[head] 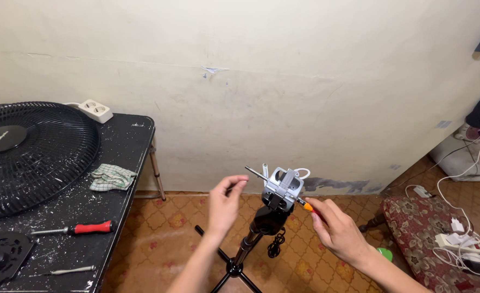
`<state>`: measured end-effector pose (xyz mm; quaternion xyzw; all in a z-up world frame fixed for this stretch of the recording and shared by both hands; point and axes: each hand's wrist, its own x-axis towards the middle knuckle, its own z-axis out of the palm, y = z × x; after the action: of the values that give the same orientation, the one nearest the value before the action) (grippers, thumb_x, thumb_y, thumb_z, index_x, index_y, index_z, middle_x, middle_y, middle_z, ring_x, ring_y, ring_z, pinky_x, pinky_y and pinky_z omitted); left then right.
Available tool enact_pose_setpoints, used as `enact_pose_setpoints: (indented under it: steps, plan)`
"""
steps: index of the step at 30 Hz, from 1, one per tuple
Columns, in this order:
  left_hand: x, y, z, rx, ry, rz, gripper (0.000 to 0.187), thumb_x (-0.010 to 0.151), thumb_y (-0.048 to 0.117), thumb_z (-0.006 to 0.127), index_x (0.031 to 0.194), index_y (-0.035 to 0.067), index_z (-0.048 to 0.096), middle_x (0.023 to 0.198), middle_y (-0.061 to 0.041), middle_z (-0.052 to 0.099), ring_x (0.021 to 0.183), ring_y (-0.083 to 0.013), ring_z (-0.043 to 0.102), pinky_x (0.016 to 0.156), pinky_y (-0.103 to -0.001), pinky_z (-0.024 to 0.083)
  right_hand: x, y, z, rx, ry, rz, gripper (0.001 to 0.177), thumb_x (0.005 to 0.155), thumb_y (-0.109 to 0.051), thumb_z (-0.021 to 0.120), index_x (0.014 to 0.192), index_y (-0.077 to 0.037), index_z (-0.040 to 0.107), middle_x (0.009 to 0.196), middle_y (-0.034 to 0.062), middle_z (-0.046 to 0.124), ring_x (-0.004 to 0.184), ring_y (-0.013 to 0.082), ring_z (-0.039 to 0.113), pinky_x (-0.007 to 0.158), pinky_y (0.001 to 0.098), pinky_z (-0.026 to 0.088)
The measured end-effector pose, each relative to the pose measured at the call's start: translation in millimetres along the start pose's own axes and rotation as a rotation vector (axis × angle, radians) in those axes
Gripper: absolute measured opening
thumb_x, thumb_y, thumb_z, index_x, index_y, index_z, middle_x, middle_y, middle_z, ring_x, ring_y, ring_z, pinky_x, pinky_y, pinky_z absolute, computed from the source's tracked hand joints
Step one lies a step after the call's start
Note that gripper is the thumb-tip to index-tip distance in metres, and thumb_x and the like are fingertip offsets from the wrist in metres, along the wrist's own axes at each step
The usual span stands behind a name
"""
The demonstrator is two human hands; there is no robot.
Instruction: The person reassembles an electric fan motor by attaching the stator to the rotor, aligning the end bracket, and securing it with screws using a screwdriver. The person also wipes a metal part with a cloth before installation.
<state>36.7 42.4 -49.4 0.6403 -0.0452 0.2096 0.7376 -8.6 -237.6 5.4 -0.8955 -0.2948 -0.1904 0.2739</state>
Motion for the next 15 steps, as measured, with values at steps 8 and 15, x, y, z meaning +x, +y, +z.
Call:
enact_pose_setpoints:
  steps: [8, 15]
  plan:
    - [-12.2, 8.8, 41.9, -0.088, 0.045, 0.052, 0.017, 0.094, 0.012, 0.07, 0.101, -0.002, 0.077, 0.103, -0.007, 0.077, 0.091, -0.012, 0.07, 0.084, -0.027, 0.055, -0.2, 1.4, -0.3, 0.004, 0.047, -0.06, 0.04, 0.089, -0.008, 0.068, 0.129, -0.009, 0.065, 0.095, 0.0085, 0.065, 0.069, 0.0202, 0.069, 0.059, 0.0314, 0.057]
    - [-15.0, 10.7, 48.0, -0.045, 0.051, 0.064, 0.018, 0.094, 0.013, 0.072, 0.101, -0.003, 0.078, 0.099, -0.006, 0.077, 0.091, -0.011, 0.069, 0.084, -0.026, 0.054, -1.2, 0.0, 0.8, -0.013, 0.072, -0.071, 0.04, 0.088, -0.007, 0.069, 0.128, -0.008, 0.066, 0.094, 0.0087, 0.065, 0.07, 0.0209, 0.069, 0.061, 0.0323, 0.057]
